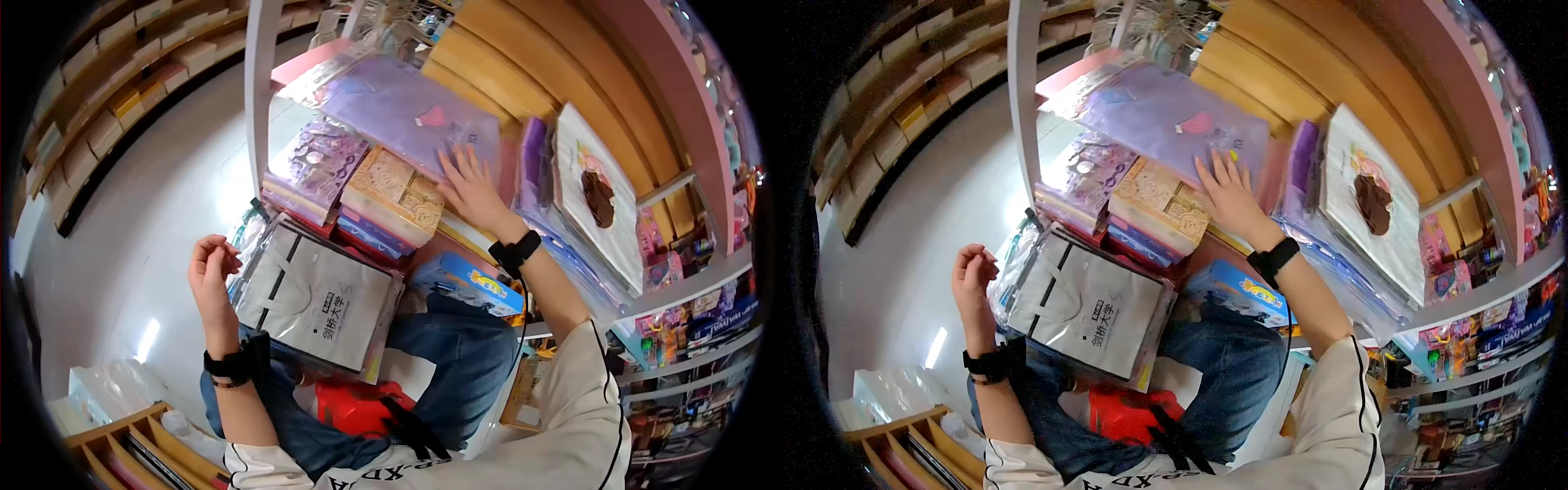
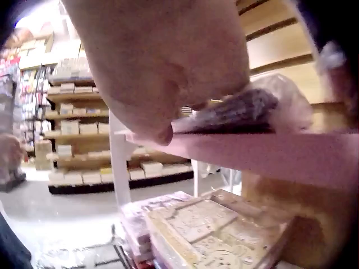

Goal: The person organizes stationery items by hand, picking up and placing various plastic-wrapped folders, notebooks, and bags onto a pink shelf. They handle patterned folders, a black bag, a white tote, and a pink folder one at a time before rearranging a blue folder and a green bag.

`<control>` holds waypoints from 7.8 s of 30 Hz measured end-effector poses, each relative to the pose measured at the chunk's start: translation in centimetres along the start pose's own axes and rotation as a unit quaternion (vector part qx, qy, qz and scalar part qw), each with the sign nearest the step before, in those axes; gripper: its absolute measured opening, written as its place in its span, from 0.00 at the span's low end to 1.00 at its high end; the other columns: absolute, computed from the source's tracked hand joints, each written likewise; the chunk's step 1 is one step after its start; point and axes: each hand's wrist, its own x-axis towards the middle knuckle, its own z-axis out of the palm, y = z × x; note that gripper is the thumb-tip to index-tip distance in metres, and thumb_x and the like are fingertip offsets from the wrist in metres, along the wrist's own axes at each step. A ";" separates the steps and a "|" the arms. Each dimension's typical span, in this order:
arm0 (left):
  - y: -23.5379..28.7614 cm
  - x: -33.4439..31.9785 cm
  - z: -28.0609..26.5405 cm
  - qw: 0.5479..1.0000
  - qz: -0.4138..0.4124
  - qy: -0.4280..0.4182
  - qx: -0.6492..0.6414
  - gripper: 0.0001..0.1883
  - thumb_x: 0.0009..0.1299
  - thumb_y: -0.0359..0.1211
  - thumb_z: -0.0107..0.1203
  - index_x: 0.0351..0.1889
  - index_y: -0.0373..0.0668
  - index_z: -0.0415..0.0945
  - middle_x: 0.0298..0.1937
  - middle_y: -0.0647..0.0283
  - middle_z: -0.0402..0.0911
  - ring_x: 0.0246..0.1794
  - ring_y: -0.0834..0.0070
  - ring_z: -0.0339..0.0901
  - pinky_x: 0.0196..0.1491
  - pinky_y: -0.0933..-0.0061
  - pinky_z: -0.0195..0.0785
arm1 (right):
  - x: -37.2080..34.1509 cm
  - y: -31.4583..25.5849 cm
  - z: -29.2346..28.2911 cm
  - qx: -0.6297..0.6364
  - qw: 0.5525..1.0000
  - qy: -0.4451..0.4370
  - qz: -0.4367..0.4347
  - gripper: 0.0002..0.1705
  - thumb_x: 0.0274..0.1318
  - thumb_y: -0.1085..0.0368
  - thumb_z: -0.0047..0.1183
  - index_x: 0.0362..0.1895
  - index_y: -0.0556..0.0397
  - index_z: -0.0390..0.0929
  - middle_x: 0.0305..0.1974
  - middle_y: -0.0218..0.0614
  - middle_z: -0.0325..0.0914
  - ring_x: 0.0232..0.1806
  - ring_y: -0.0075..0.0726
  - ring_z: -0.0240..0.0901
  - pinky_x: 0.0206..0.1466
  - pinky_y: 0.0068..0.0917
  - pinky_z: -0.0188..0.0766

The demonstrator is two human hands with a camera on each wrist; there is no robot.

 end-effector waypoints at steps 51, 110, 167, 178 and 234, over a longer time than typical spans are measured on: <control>-7.2 -1.9 19.5 0.900 -0.277 -0.315 -0.114 0.19 0.62 0.41 0.53 0.35 0.29 0.68 0.38 0.50 0.74 0.37 0.68 0.76 0.43 0.72 0.70 | 1.7 8.3 2.5 0.024 0.980 -0.119 0.158 0.25 0.41 0.72 0.40 0.48 0.70 0.62 0.46 0.59 0.63 0.52 0.57 0.59 0.56 0.38 0.58; -8.2 0.4 16.9 0.857 -0.266 -0.163 -0.411 0.22 0.71 0.45 0.33 0.54 0.39 0.62 0.52 0.62 0.69 0.51 0.69 0.67 0.54 0.67 0.61 | 7.5 8.4 3.5 0.030 0.903 -0.270 0.334 0.32 0.43 0.64 0.42 0.56 0.63 0.59 0.57 0.59 0.53 0.60 0.64 0.48 0.61 0.46 0.47; -6.2 -0.2 18.3 0.866 -0.302 -0.340 -0.206 0.14 0.64 0.34 0.49 0.41 0.32 0.70 0.40 0.58 0.75 0.37 0.68 0.74 0.41 0.71 0.72 | -14.9 15.8 -21.0 -0.059 0.949 0.164 0.262 0.30 0.36 0.77 0.38 0.52 0.59 0.65 0.44 0.55 0.66 0.50 0.58 0.60 0.56 0.41 0.57; -6.5 -0.1 18.2 0.866 -0.300 -0.315 -0.248 0.11 0.65 0.33 0.49 0.41 0.36 0.70 0.37 0.62 0.74 0.35 0.74 0.73 0.37 0.75 0.70 | -6.0 -6.7 -7.2 0.120 0.988 0.025 -0.097 0.36 0.46 0.60 0.49 0.60 0.52 0.54 0.59 0.52 0.52 0.60 0.54 0.51 0.58 0.46 0.53; -1.9 2.7 -10.2 0.989 -0.110 0.060 -0.078 0.12 0.69 0.40 0.42 0.31 0.43 0.68 0.14 0.71 0.63 0.16 0.83 0.59 0.25 0.81 0.55 | -24.8 -25.5 29.4 0.419 0.811 -0.223 0.342 0.26 0.52 0.50 0.44 0.32 0.67 0.70 0.22 0.55 0.72 0.23 0.54 0.73 0.33 0.39 0.69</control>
